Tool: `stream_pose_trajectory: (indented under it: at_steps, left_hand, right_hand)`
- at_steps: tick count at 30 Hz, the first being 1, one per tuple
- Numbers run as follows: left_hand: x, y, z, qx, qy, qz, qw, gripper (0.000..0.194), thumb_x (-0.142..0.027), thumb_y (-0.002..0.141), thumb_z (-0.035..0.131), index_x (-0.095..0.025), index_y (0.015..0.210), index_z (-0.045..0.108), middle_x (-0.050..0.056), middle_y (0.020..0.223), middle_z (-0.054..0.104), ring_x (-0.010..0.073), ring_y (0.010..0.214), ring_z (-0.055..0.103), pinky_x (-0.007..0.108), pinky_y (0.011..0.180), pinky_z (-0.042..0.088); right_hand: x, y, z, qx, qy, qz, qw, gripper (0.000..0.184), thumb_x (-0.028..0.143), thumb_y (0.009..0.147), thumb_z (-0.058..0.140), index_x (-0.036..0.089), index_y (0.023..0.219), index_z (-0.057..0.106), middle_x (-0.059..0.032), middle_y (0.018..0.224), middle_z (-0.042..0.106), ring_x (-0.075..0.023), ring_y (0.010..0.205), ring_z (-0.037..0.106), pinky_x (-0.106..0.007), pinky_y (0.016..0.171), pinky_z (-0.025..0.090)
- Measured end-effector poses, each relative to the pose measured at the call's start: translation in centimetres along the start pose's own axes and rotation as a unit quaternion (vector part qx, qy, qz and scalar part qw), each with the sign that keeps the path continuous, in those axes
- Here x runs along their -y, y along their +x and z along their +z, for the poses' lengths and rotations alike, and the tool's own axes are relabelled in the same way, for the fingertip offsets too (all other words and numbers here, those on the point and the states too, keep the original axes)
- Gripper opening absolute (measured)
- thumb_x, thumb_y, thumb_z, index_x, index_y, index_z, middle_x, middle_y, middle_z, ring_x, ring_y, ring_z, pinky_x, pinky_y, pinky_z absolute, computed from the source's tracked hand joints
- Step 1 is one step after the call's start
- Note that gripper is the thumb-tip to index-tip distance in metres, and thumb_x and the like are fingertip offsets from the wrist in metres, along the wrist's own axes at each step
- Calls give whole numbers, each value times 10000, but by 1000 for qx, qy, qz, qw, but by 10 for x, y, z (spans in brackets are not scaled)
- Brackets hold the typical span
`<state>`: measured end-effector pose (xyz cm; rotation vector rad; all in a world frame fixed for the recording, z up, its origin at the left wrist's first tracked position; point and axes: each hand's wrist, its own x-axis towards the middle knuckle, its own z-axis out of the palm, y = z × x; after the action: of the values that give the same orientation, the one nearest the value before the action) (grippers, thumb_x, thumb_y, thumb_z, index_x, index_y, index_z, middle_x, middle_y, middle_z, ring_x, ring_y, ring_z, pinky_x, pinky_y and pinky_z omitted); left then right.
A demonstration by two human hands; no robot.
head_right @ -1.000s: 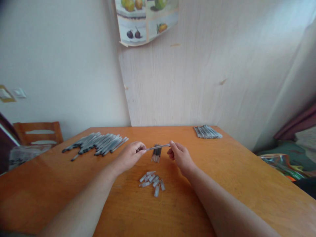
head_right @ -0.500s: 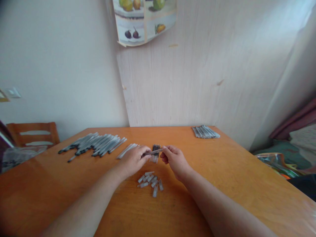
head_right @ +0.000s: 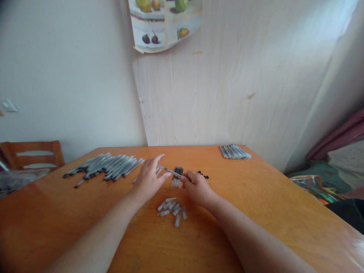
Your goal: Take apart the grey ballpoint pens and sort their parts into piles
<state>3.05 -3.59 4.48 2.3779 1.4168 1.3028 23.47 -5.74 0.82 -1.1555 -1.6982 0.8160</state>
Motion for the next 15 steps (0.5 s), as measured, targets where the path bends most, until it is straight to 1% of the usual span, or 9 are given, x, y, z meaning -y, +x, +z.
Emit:
stream_pose_trajectory:
  at_steps: [2,3,4,5,8,9,11,13,15]
  left_hand:
    - [2,1,2,-52,-104,-89,989,677,-358,761,702,-196,1352,414,143,1334,513,251,1233,473,397,1038,365]
    - [2,2,2,-53,-167,-135,975,670,-376,769,695,-185,1345,412,152,1331,516,242,1220,491,387,1018,390]
    - [2,2,3,-36,-232,-174,956,630,-393,781,683,-176,1318,436,154,1311,535,235,1197,514,379,997,411]
    - [1,2,3,-2,-295,-201,934,571,-407,793,670,-166,1273,477,154,1277,563,230,1168,538,375,979,425]
    - [-5,0,4,113,-458,-224,853,408,-399,824,645,-138,1130,577,140,1158,640,214,1078,595,376,957,443]
    - [-8,-1,4,135,-500,-225,825,374,-385,829,644,-134,1102,591,135,1129,653,207,1047,610,375,949,449]
    - [-12,-2,4,154,-564,-228,779,329,-354,834,647,-129,1069,601,129,1091,669,196,991,634,371,923,465]
    - [-14,-3,3,161,-591,-232,755,292,-339,836,649,-125,1030,604,128,1045,682,198,945,652,368,885,482]
    - [-14,-3,2,162,-595,-241,749,269,-340,840,646,-123,993,599,130,1002,693,202,911,665,365,850,494]
  right_hand:
    - [2,0,1,10,85,41,996,342,517,860,525,191,777,589,-1,653,599,-113,545,484,-244,517,356]
    - [5,-1,2,19,127,56,990,358,536,853,532,189,783,585,-1,656,602,-106,530,478,-240,505,352]
    - [7,-1,3,30,164,67,984,367,547,848,540,187,792,585,-1,658,604,-100,515,471,-237,495,345]
    - [10,-2,4,41,194,74,977,370,550,843,549,184,805,590,0,659,607,-94,502,465,-235,487,338]
    - [18,-7,7,76,260,93,958,369,539,839,575,172,844,605,-2,663,613,-85,490,463,-229,484,330]
    - [19,-8,7,91,278,102,951,368,537,840,580,170,845,604,-5,665,616,-84,492,467,-227,486,331]
    - [20,-10,8,123,309,120,935,368,536,842,586,168,848,599,-11,671,623,-86,503,480,-224,496,336]
    - [21,-11,8,146,328,136,924,359,530,842,593,170,845,593,-13,671,625,-88,508,488,-225,504,342]
    - [21,-12,8,158,333,139,919,345,517,839,605,172,832,590,-15,677,628,-90,513,495,-226,509,349]
